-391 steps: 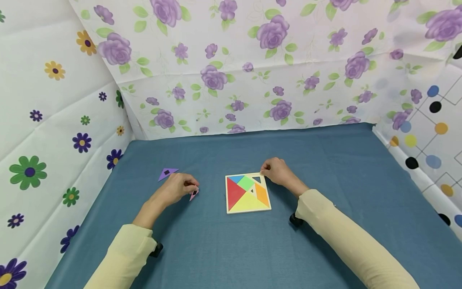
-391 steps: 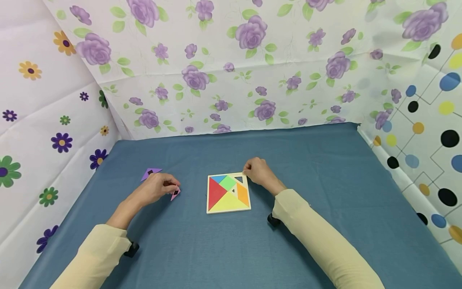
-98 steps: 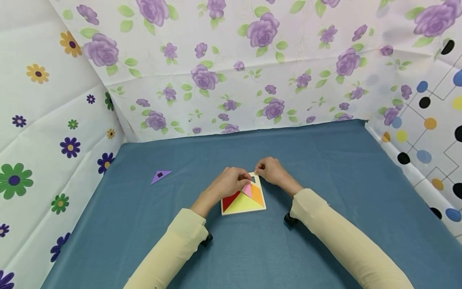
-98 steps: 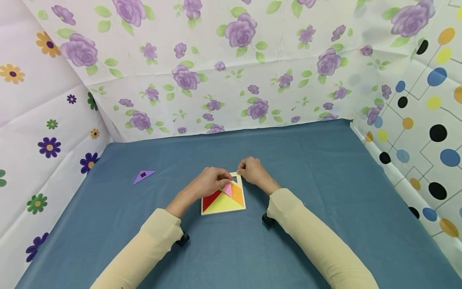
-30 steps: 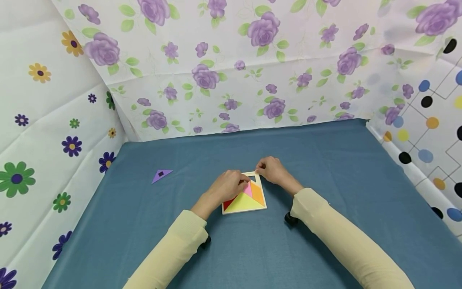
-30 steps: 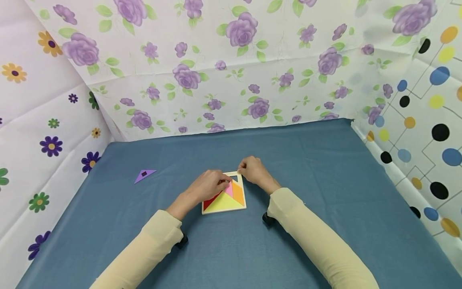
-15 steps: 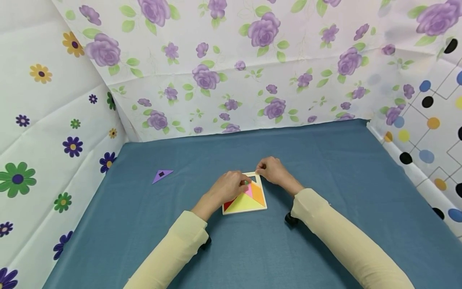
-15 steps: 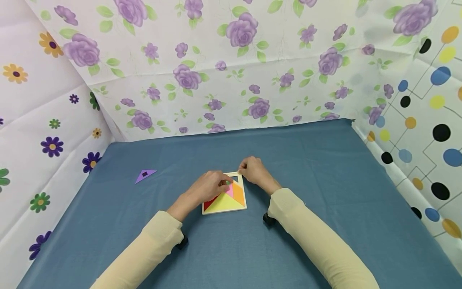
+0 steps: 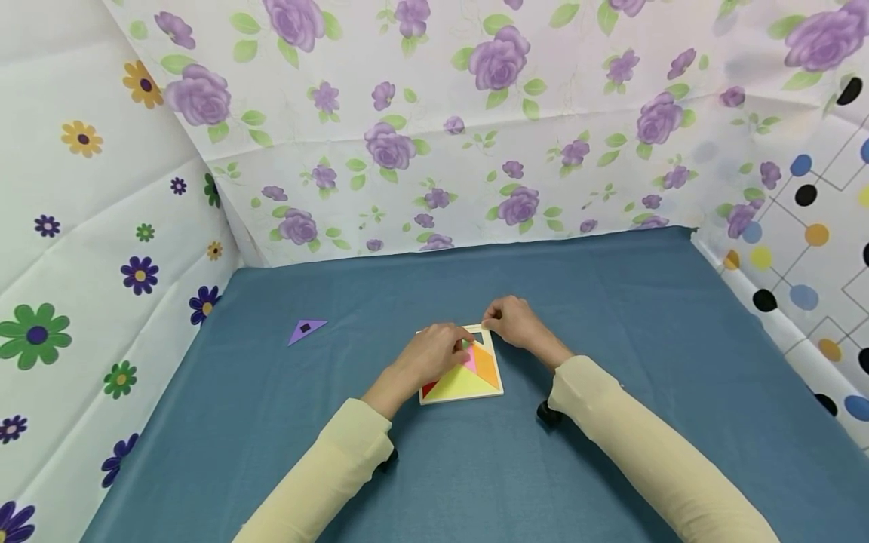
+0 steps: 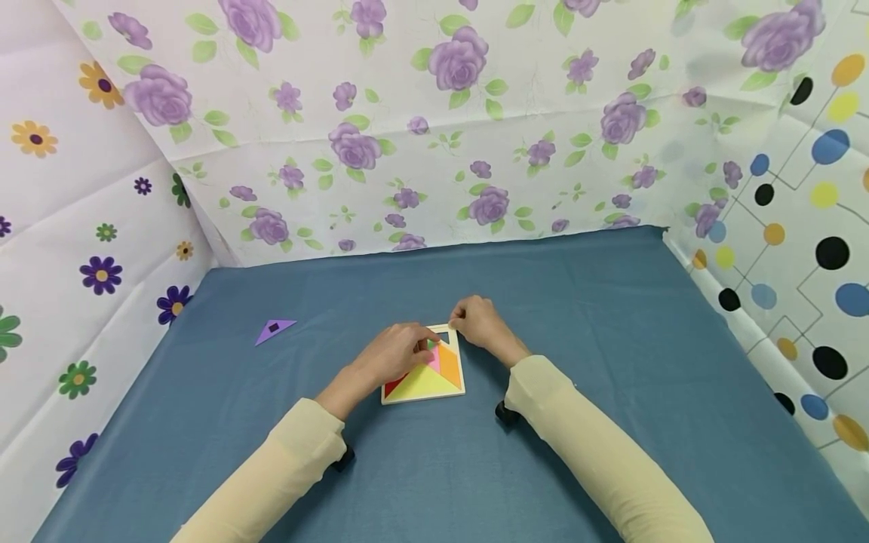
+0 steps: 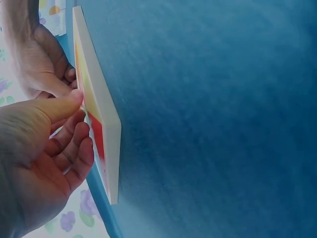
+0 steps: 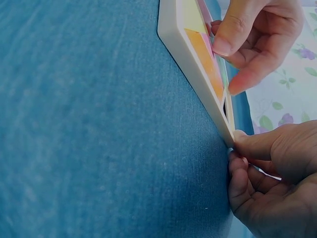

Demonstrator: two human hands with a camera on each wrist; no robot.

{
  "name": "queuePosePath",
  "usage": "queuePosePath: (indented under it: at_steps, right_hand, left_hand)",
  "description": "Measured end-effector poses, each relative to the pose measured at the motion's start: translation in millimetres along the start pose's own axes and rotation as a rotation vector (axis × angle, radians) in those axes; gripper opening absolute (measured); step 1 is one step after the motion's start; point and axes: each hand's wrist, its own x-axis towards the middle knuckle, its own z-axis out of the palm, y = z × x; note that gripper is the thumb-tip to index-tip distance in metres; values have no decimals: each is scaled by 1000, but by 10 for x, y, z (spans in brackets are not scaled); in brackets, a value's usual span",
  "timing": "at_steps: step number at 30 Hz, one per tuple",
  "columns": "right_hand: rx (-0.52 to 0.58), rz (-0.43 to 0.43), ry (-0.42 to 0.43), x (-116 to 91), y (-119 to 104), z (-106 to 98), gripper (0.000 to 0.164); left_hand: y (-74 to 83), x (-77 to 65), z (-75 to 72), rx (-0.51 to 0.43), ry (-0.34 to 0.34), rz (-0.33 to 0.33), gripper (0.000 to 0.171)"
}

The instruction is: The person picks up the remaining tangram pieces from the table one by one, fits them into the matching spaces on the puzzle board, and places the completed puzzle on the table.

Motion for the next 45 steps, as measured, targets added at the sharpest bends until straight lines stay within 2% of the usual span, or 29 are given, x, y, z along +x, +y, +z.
queuePosePath:
  at_steps: [10, 20, 31, 40, 45]
  right_hand:
    - [11, 27, -2, -7, -9, -1, 12]
    - [17, 37, -2, -20, -6, 24, 12]
    - [26, 41, -5, -27, -18, 19, 12]
    - [22, 49, -11, -32, -19, 15, 12]
    - [12, 52, -13, -32, -34, 9, 12]
  left_hand:
    - [-49, -90, -39, 1, 80, 3, 18]
    - [-199, -219, -114, 17, 157, 0, 16]
    - [-409, -396, -223, -7, 205, -63, 19]
    - [-647, -579, -331, 23, 224, -134, 19]
    - [-775, -684, -369, 29, 241, -145, 19]
